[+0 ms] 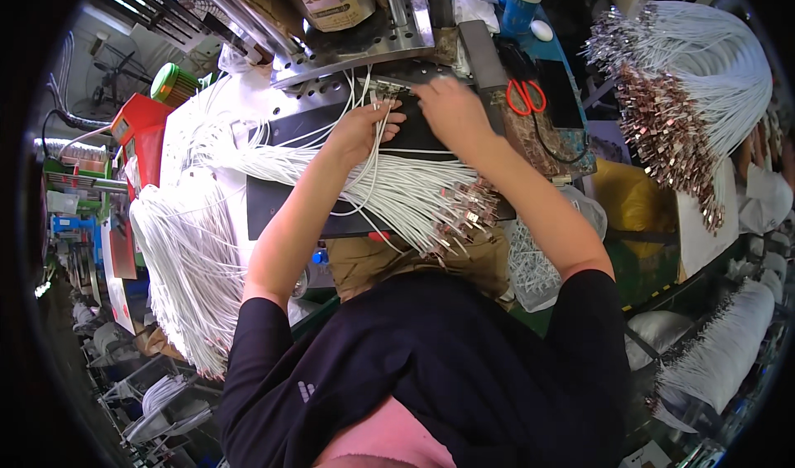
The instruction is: The person is manually inserting bundles of white wires into a connector assembly machine for processing.
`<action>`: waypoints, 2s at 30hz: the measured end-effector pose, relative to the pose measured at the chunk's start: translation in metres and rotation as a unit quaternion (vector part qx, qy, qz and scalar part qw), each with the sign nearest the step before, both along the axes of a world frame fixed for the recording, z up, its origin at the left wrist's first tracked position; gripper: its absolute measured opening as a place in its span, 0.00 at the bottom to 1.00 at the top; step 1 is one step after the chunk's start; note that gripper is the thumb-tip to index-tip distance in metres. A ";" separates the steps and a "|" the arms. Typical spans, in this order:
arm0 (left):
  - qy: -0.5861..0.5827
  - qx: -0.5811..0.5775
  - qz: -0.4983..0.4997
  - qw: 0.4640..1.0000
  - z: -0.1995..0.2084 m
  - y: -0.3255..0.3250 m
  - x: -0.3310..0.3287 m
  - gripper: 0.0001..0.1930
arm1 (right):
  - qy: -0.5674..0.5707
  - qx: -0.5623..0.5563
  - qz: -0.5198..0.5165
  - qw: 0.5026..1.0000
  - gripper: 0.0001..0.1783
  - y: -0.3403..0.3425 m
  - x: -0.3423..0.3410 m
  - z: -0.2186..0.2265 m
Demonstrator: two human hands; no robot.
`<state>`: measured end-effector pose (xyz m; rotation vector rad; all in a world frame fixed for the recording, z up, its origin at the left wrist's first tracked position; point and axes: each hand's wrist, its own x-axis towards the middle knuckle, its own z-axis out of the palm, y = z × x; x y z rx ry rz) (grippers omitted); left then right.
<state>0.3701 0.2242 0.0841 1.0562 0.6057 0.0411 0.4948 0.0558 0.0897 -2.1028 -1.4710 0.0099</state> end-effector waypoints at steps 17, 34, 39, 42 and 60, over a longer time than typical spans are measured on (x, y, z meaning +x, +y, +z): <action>0.079 0.115 -0.098 0.985 0.004 -0.014 0.005 0.11 | 0.561 0.037 -0.082 0.823 0.21 0.017 0.026 -0.025; 0.089 0.148 -0.122 0.977 0.006 -0.009 0.001 0.10 | 0.397 0.039 -0.040 0.916 0.22 0.010 0.033 -0.033; 0.060 0.140 -0.105 0.983 0.001 -0.014 0.001 0.11 | 0.333 0.065 0.003 0.941 0.25 0.011 0.029 -0.039; 0.042 0.058 -0.026 0.997 -0.001 -0.003 -0.005 0.10 | 0.400 0.019 -0.028 0.916 0.28 0.000 0.036 -0.009; 0.061 0.203 -0.086 0.974 -0.001 -0.007 -0.002 0.13 | 0.433 -0.022 0.077 0.898 0.25 -0.006 0.042 -0.023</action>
